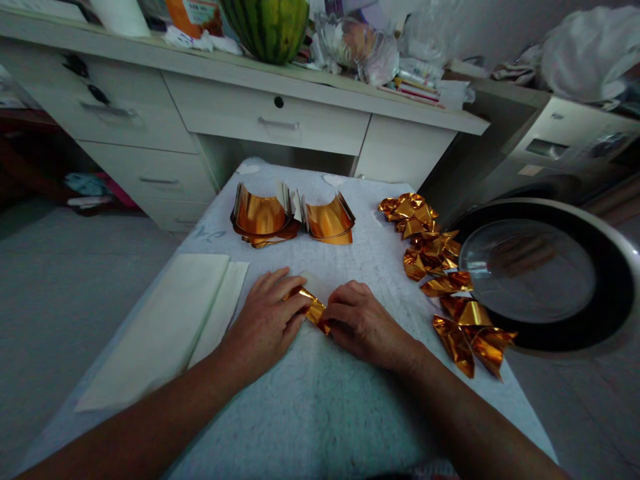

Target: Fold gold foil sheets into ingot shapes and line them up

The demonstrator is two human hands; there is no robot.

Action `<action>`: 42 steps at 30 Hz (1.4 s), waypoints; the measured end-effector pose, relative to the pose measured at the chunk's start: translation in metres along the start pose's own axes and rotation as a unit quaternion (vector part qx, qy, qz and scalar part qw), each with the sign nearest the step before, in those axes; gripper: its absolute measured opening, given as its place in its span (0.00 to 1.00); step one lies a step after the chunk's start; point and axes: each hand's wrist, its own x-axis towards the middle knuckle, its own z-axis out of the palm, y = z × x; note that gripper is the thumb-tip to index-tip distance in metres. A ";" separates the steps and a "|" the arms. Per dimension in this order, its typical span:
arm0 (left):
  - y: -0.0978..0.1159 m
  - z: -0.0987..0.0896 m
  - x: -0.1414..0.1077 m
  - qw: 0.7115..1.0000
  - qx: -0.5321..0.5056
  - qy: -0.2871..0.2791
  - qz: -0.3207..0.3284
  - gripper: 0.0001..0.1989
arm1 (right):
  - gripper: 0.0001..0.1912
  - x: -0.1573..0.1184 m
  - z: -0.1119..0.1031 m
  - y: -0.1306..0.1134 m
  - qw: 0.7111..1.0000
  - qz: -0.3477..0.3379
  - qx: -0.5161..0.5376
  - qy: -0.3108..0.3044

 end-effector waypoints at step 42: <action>0.020 0.003 0.007 0.993 -0.053 -0.051 -0.093 0.07 | 0.08 0.011 -0.001 -0.010 0.967 0.247 0.051 0.029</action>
